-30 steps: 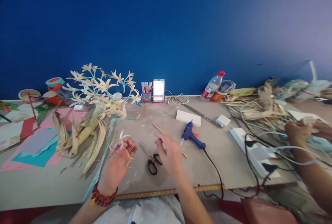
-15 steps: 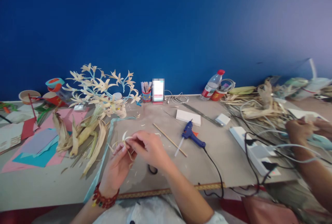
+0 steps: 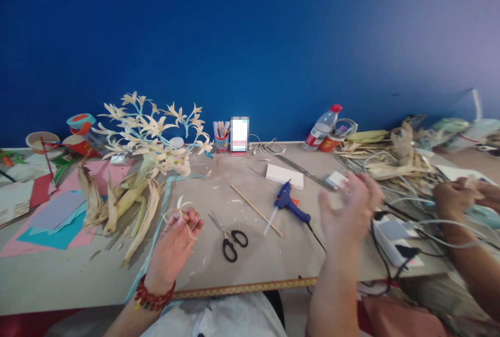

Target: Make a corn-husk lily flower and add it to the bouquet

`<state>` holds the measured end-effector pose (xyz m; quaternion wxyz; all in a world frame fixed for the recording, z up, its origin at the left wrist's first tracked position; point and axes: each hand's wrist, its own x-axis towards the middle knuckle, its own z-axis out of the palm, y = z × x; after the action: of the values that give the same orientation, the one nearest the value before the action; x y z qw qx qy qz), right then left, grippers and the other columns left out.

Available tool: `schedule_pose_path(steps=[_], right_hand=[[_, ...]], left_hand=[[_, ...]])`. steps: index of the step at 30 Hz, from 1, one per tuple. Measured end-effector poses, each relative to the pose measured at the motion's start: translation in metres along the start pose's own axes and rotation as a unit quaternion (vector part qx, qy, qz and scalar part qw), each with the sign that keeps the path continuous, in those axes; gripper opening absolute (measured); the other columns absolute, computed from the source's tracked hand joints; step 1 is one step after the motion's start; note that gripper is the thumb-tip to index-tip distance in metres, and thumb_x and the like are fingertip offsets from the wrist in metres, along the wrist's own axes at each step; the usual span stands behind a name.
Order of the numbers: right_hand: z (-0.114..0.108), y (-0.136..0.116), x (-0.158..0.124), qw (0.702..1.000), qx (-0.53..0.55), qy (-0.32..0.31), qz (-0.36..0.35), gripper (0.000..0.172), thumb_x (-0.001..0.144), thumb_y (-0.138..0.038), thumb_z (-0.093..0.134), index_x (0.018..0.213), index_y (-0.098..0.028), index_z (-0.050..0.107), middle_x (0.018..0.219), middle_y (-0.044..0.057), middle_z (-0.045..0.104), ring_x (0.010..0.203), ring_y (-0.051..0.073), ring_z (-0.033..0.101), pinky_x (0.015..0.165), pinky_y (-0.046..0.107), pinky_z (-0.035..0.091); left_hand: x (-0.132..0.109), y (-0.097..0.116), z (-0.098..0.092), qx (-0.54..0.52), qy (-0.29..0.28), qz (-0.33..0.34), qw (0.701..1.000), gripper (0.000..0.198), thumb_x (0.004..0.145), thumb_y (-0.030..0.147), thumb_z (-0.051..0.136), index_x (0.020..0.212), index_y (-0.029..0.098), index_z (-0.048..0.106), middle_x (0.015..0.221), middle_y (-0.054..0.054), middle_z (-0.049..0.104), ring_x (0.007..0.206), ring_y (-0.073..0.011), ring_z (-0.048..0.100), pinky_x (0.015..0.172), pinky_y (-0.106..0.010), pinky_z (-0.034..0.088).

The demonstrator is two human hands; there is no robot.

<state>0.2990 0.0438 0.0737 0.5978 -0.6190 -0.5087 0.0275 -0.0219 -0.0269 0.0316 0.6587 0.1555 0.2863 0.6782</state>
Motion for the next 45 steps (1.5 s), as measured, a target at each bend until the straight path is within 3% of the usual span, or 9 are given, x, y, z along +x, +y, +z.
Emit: schedule_pose_path(steps=[3, 5, 9, 13, 15, 17, 26, 36, 45], right_hand=[[0.025, -0.008, -0.036, 0.973, 0.168, -0.119, 0.107, 0.021, 0.078, -0.03, 0.068, 0.096, -0.023, 0.06, 0.057, -0.008, 0.042, 0.043, 0.011, 0.043, 0.045, 0.027, 0.044], [0.044, -0.011, -0.055, 0.936, 0.254, -0.196, 0.143, 0.02, 0.081, -0.027, 0.065, 0.1, -0.023, 0.062, 0.051, -0.011, 0.036, 0.04, 0.009, 0.04, 0.055, 0.03, 0.053], [0.063, -0.017, -0.074, 0.923, 0.235, -0.299, 0.057, 0.066, 0.077, -0.025, 0.07, 0.137, -0.027, 0.044, 0.103, 0.004, 0.064, 0.095, 0.02, 0.063, 0.099, 0.044, 0.046], [0.065, -0.044, -0.094, 0.928, 0.184, -0.324, 0.018, 0.016, 0.091, -0.028, 0.056, 0.104, -0.024, 0.065, 0.097, 0.007, 0.065, 0.093, 0.023, 0.063, 0.087, 0.04, 0.051], [0.066, -0.063, -0.109, 0.907, 0.191, -0.375, -0.021, 0.01, 0.09, -0.027, 0.058, 0.089, -0.022, 0.067, 0.099, 0.008, 0.065, 0.098, 0.024, 0.061, 0.09, 0.04, 0.049], [0.07, -0.08, -0.124, 0.889, 0.213, -0.404, -0.047, 0.014, 0.087, -0.026, 0.061, 0.1, -0.022, 0.066, 0.112, 0.01, 0.062, 0.109, 0.025, 0.057, 0.095, 0.041, 0.046], [0.087, -0.103, -0.138, 0.9, 0.221, -0.361, -0.104, 0.006, 0.086, -0.018, 0.059, 0.088, -0.021, 0.063, 0.093, 0.008, 0.062, 0.09, 0.023, 0.058, 0.08, 0.036, 0.048], [0.093, -0.091, -0.143, 0.839, 0.344, -0.419, 0.04, 0.012, 0.091, -0.028, 0.057, 0.082, -0.021, 0.062, 0.085, 0.003, 0.062, 0.083, 0.019, 0.06, 0.077, 0.03, 0.048], [0.079, -0.074, -0.139, 0.894, 0.204, -0.398, -0.037, 0.018, 0.092, -0.027, 0.055, 0.075, -0.02, 0.058, 0.074, 0.003, 0.06, 0.069, 0.016, 0.058, 0.065, 0.027, 0.045]], left_hand=[[0.0, -0.002, 0.003, 0.003, -0.007, 0.001, 1.0, 0.007, 0.08, 0.019, 0.068, 0.074, 0.02, 0.065, 0.088, -0.002, 0.058, 0.087, -0.0148, 0.055, 0.086, -0.032, 0.046], [-0.001, -0.002, 0.005, 0.007, -0.007, 0.001, 1.0, 0.007, 0.08, 0.019, 0.069, 0.074, 0.021, 0.066, 0.088, -0.002, 0.059, 0.086, -0.0147, 0.055, 0.085, -0.032, 0.046], [-0.002, -0.001, 0.008, 0.015, 0.006, 0.002, 1.0, 0.007, 0.078, 0.019, 0.071, 0.073, 0.021, 0.067, 0.086, -0.002, 0.062, 0.084, -0.0143, 0.057, 0.086, -0.032, 0.046], [-0.002, -0.004, 0.013, 0.007, 0.032, -0.008, 0.999, 0.007, 0.074, 0.019, 0.075, 0.073, 0.022, 0.069, 0.09, -0.001, 0.066, 0.087, -0.014, 0.06, 0.088, -0.032, 0.047], [-0.002, -0.007, 0.015, 0.006, 0.036, -0.011, 0.999, 0.007, 0.072, 0.02, 0.077, 0.072, 0.022, 0.07, 0.094, -0.001, 0.068, 0.09, -0.0141, 0.062, 0.089, -0.03, 0.047], [-0.001, -0.011, 0.015, 0.014, 0.031, -0.011, 0.999, 0.007, 0.071, 0.021, 0.078, 0.073, 0.022, 0.071, 0.096, -0.001, 0.069, 0.096, -0.0147, 0.062, 0.092, -0.029, 0.046], [-0.005, -0.014, 0.016, 0.031, 0.065, -0.018, 0.997, 0.01, 0.069, 0.023, 0.08, 0.076, 0.022, 0.072, 0.106, -0.001, 0.072, 0.1, -0.0157, 0.064, 0.088, -0.026, 0.048], [-0.006, -0.017, 0.015, 0.087, 0.034, 0.025, 0.995, 0.008, 0.071, 0.02, 0.078, 0.077, 0.02, 0.072, 0.097, -0.002, 0.069, 0.094, -0.0162, 0.062, 0.087, -0.028, 0.046], [-0.002, -0.012, 0.009, 0.104, 0.073, 0.036, 0.991, 0.014, 0.065, 0.021, 0.082, 0.075, 0.02, 0.073, 0.084, -0.001, 0.074, 0.088, -0.0159, 0.065, 0.085, -0.026, 0.046]])
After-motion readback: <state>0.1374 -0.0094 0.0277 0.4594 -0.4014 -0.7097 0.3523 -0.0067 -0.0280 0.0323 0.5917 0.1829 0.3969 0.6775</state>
